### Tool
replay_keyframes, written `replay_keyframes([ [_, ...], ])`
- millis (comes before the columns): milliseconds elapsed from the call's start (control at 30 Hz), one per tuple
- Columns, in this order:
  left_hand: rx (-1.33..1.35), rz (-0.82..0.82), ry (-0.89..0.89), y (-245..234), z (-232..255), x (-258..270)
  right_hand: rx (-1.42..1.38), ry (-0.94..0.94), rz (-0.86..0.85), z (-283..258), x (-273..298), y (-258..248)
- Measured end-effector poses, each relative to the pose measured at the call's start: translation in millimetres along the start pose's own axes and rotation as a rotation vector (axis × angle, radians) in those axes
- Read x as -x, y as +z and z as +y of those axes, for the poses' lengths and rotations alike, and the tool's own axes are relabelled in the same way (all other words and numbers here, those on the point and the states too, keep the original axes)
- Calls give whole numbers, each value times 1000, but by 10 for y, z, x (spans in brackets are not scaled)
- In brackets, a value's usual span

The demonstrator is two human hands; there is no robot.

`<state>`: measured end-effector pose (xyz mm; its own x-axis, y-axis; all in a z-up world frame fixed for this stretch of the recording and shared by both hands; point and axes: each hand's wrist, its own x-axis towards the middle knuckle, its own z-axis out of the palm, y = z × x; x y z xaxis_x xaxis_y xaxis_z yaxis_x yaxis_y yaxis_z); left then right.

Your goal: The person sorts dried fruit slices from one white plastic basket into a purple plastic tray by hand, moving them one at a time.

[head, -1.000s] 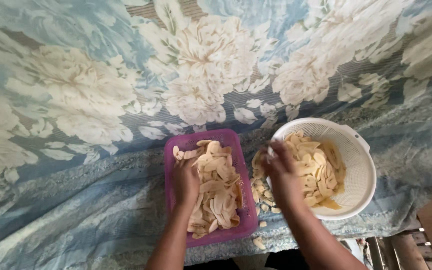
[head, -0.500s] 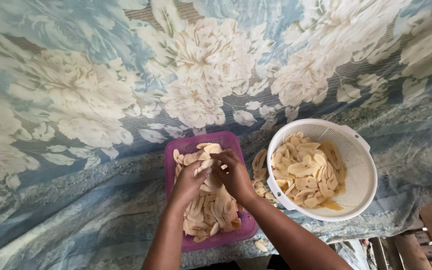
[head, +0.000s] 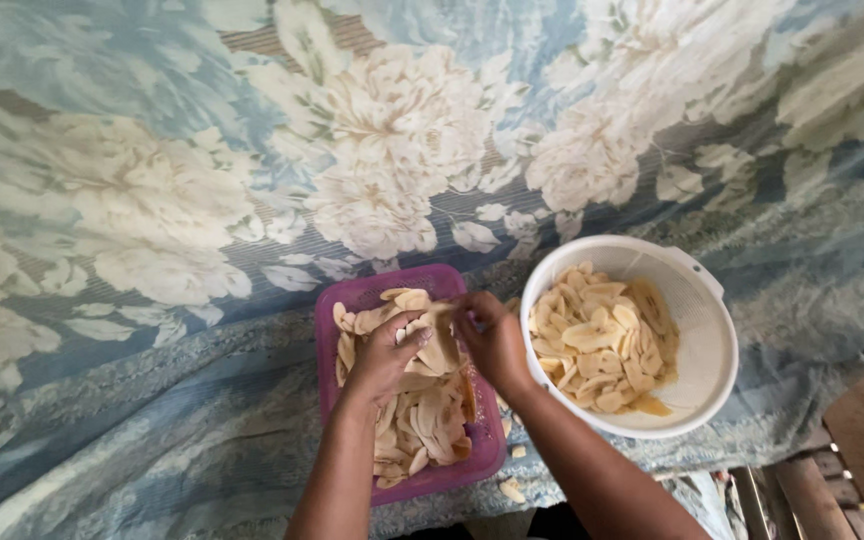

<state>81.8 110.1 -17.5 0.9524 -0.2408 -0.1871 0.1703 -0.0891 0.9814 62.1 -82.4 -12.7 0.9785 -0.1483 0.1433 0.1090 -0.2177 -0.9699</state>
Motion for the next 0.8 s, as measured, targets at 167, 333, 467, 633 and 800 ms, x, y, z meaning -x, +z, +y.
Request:
replay_keyframes([
  [167,161,-62,13,175,-35,-75,-276,39,79,256,-172,-370],
  [333,550,-141,-135,423,11,-77,57,-5,273,125,-62,-1170],
  [467,525,-218,-200,557,13,-98,244,-181,418,91,38,-1475],
  [633,368,-203,-201,721,10,-137,102,16,183,3,109,-1254],
  [800,439,-314,-105,712,25,-35,-210,129,-58,-25,149,-913],
])
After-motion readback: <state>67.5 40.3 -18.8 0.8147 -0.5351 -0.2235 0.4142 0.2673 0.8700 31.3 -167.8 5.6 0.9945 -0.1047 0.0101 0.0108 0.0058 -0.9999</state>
